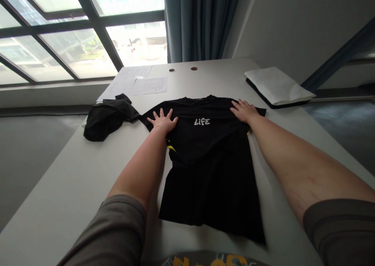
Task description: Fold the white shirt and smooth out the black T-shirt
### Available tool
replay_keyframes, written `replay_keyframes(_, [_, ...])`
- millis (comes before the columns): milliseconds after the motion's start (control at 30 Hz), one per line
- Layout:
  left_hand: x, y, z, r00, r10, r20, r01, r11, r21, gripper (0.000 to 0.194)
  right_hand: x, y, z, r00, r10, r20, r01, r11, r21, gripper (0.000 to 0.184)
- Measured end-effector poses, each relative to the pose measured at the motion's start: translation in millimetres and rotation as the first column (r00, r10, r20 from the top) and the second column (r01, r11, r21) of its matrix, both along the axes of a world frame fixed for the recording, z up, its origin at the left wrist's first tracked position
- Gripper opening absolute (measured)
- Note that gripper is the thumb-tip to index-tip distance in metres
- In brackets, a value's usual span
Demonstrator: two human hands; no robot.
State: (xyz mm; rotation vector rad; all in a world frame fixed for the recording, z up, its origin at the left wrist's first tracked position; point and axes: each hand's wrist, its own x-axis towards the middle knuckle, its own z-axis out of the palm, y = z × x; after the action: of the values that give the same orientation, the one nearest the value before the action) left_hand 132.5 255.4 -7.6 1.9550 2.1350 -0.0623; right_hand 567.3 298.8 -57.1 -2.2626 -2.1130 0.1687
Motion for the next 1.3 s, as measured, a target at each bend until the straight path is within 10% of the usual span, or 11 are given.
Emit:
replay_keyframes(700, [2.5, -52.1, 3.1, 0.989, -0.115, -0.096, 0.137, 0.952, 0.272, 0.065, 18.1, 9.3, -11.3, 0.996, 0.069, -0.054, -0.056, 0.977, 0.205, 0.067])
replay_keyframes(1000, [78.3, 29.4, 14.1, 0.948, -0.319, -0.008, 0.318, 0.944, 0.092, 0.076, 11.4, 1.2, -6.9, 0.992, 0.078, -0.102, -0.041, 0.946, 0.321, 0.061])
replay_keyframes(1300, [79.0, 66.8, -14.1, 0.965, -0.261, 0.017, 0.258, 0.960, 0.107, 0.077, 9.9, 1.3, -5.7, 0.995, 0.076, -0.062, -0.059, 0.968, 0.245, 0.067])
